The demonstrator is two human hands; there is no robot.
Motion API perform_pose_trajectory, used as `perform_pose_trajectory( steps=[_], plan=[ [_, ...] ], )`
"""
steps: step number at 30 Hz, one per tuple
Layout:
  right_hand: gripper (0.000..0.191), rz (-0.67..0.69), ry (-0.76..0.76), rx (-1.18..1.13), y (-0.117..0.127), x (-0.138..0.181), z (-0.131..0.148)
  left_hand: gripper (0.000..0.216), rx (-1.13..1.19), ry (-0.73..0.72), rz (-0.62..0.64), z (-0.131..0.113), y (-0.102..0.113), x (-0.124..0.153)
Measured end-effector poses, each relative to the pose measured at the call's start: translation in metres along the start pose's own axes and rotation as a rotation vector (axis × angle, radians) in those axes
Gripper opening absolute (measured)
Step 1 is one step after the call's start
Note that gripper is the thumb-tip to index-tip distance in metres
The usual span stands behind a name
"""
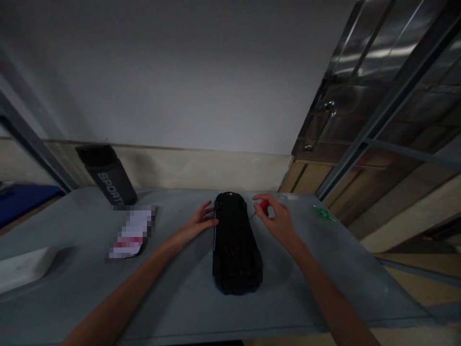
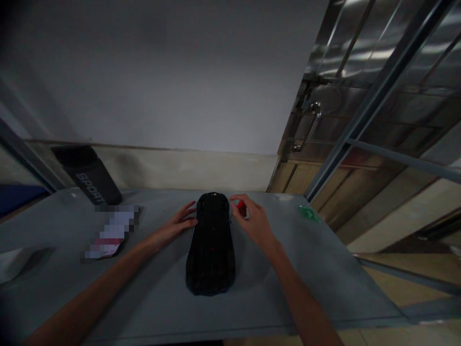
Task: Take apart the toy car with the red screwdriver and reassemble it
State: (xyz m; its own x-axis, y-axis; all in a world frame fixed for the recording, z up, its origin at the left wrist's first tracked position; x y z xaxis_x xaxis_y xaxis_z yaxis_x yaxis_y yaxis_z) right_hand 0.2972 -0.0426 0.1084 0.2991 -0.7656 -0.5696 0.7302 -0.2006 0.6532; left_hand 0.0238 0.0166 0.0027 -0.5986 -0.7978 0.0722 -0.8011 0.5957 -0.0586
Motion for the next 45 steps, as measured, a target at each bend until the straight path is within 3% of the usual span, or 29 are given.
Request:
perform_pose_trajectory(
  steps=[4,10,18,24,32,39,45],
  plan=[
    [0.015,0.077,0.016,-0.044,-0.004,-0.013,0.012,0.105,0.0,0.009,0.0,0.0,0.0,-0.001],
    [0.019,0.423,0.069,-0.051,-0.03,-0.039,0.037,0.112,0.019,0.005,-0.001,-0.003,-0.003,-0.001],
    [0.019,0.604,0.2,0.119,-0.049,-0.063,0.063,0.102,0.023,-0.06,0.045,-0.009,-0.009,0.004],
    [0.016,0.634,0.176,0.315,-0.048,-0.07,0.078,0.1,0.052,-0.078,0.057,-0.004,-0.007,0.002],
    [0.03,0.778,-0.069,0.543,-0.043,-0.079,0.106,0.099,0.049,-0.057,0.015,-0.004,-0.005,0.002],
    [0.023,0.83,0.025,0.485,-0.047,-0.073,0.108,0.073,0.032,-0.101,0.016,-0.006,-0.005,0.002],
    [0.017,0.849,0.017,0.354,-0.045,-0.073,0.104,0.071,0.039,-0.098,0.026,-0.008,-0.007,0.003]
  ],
)
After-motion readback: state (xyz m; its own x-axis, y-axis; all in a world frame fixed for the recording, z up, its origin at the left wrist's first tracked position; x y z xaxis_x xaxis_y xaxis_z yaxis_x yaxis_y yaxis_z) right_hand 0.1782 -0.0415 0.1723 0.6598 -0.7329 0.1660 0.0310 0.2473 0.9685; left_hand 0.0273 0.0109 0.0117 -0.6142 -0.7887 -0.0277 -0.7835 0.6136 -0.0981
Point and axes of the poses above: each hand's wrist, its own x-axis away from the middle knuckle, its own y-axis out of the back of the hand, z = x × y, the point moved 4 cm from there along -x, towards the middle knuckle, and after that the axes turned 14 degrees about z, right-handed, at the moved point
